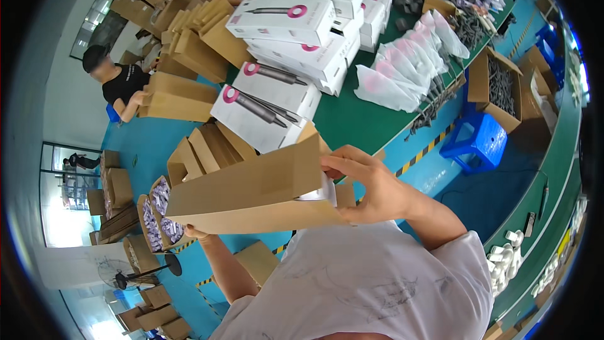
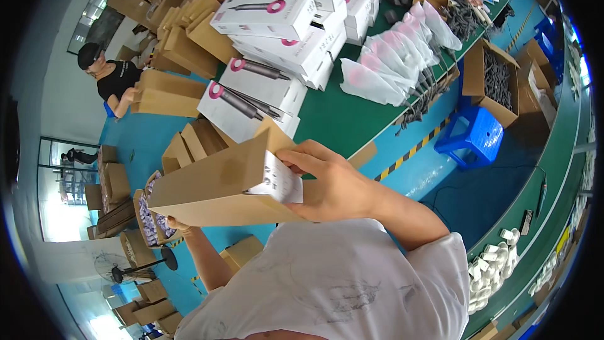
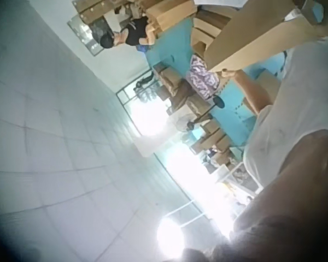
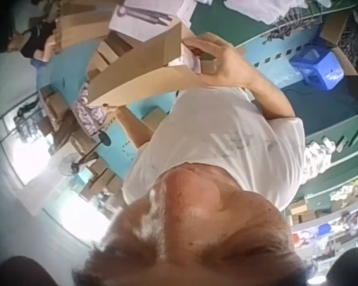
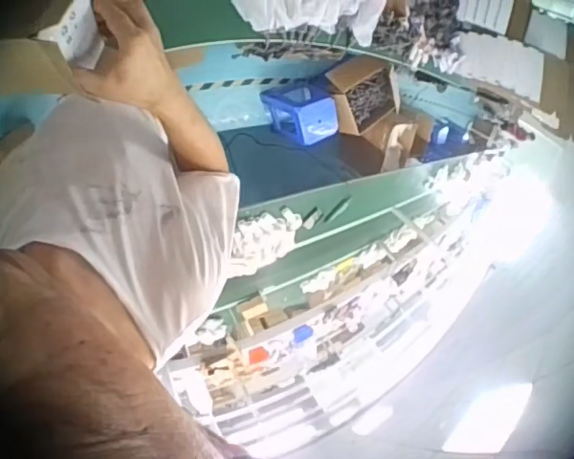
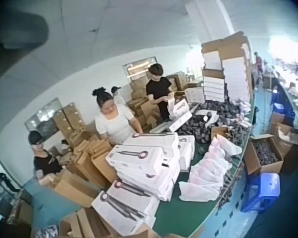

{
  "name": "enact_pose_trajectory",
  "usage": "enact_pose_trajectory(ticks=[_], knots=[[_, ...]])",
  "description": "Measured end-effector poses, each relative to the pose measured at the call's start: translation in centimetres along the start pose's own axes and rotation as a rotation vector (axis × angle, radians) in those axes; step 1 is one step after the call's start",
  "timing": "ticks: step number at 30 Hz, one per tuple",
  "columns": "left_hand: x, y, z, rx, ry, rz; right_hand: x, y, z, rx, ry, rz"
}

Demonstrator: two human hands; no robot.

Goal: Packaging hair dryers into individual boxes and then into larger shipping cartons on a factory production line.

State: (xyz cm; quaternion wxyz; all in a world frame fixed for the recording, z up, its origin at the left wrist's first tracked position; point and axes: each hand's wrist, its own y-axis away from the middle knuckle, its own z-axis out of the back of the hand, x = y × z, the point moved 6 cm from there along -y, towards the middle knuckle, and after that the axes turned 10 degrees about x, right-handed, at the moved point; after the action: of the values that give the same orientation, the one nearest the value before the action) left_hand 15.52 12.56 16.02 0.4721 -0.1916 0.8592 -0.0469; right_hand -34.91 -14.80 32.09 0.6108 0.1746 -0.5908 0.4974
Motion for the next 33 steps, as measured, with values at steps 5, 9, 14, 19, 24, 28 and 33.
enact_pose_trajectory(ticks=[5,9,14,19,24,28,33], knots=[[-0.8,1.2,5.1,0.028,-0.005,0.05,-4.8,0.5,-3.7,0.019,-0.172,-0.198],[0.9,1.1,5.8,-0.117,0.005,0.105,-7.3,1.2,-5.5,-0.027,-0.315,-0.401],[1.3,1.5,3.6,-0.208,0.0,0.165,-7.6,1.1,-5.9,0.038,-0.361,-0.47],[0.7,1.7,1.5,-0.228,-0.071,0.188,-9.5,0.5,-4.0,0.088,-0.427,-0.448],[0.5,1.7,-5.3,-0.314,-0.153,0.207,-12.1,0.6,-0.5,0.17,-0.453,-0.409],[0.0,3.0,-6.6,-0.416,-0.211,0.191,-15.2,1.3,1.4,0.262,-0.609,-0.541],[-0.7,2.0,-12.7,-0.401,-0.294,0.152,-16.1,0.3,2.8,0.277,-0.622,-0.436]])
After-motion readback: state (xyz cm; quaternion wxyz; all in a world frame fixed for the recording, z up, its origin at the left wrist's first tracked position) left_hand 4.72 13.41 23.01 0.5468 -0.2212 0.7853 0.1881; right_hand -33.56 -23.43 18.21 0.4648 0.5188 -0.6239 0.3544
